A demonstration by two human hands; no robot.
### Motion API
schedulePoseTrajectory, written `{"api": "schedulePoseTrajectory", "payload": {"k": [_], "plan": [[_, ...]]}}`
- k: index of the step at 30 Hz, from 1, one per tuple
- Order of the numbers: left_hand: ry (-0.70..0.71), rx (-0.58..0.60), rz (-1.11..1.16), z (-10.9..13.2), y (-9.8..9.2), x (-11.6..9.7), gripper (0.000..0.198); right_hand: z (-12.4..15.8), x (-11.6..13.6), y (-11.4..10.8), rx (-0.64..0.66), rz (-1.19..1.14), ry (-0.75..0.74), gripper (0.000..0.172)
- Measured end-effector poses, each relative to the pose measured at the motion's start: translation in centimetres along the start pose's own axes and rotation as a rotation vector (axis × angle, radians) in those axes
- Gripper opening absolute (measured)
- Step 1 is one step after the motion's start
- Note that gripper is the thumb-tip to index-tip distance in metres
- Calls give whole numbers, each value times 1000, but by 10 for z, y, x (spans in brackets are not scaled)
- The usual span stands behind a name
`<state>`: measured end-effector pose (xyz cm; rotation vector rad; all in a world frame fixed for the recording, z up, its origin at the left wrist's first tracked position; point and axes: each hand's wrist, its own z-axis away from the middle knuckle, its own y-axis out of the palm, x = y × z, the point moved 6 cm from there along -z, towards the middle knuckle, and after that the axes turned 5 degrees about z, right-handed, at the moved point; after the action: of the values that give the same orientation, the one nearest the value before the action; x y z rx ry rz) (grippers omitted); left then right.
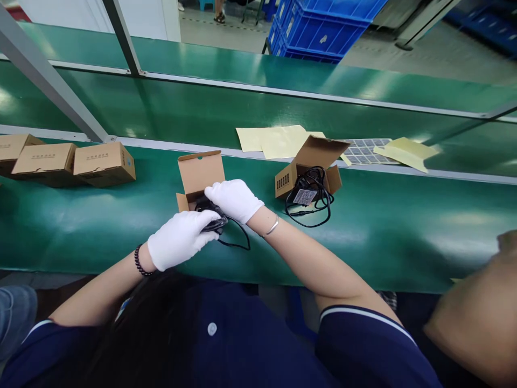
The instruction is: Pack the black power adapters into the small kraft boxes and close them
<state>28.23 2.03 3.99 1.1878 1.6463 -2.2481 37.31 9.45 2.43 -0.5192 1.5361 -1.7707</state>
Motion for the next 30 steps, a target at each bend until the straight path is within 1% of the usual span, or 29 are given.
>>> {"api": "schedulePoseTrajectory", "payload": {"k": [3,6,7,9,11,13,15,16,18,20,21,23,25,28,30], "plan": [[-151,-15,102,-6,-11,10,24,-5,-2,2,80,27,-22,28],[-234,-59,154,-13,-21,23,31,3,-11,-3,129,5,-110,21],[-249,-84,168,-15,-23,28,33,8,-15,-6,114,-55,-130,19],[-261,-115,180,-20,-26,35,35,19,-24,-15,31,-232,-143,20],[-240,-100,173,-24,-26,37,34,27,-29,-21,-70,-379,-128,24],[-201,-75,160,-29,-26,34,33,30,-28,-18,-113,-457,-115,29],[-172,-66,134,-34,-28,31,33,28,-22,-9,-113,-516,-94,39],[-173,-68,110,-37,-30,30,34,27,-21,-5,-125,-542,-64,43],[-214,-69,47,-42,-33,32,33,25,-22,0,-188,-569,33,49],[-279,-62,-20,-47,-36,36,33,29,-27,1,-265,-551,149,56],[-303,-54,-61,-50,-37,38,34,32,-30,1,-279,-536,182,60],[-316,-19,-175,-56,-38,36,35,39,-32,-2,-240,-491,200,64],[-301,48,-327,-65,-37,30,37,49,-36,-4,-136,-422,202,65],[-213,179,-557,-81,-31,16,35,64,-43,-8,1,-316,209,62],[-146,249,-674,-92,-25,8,32,76,-49,-11,35,-257,227,60]]}}
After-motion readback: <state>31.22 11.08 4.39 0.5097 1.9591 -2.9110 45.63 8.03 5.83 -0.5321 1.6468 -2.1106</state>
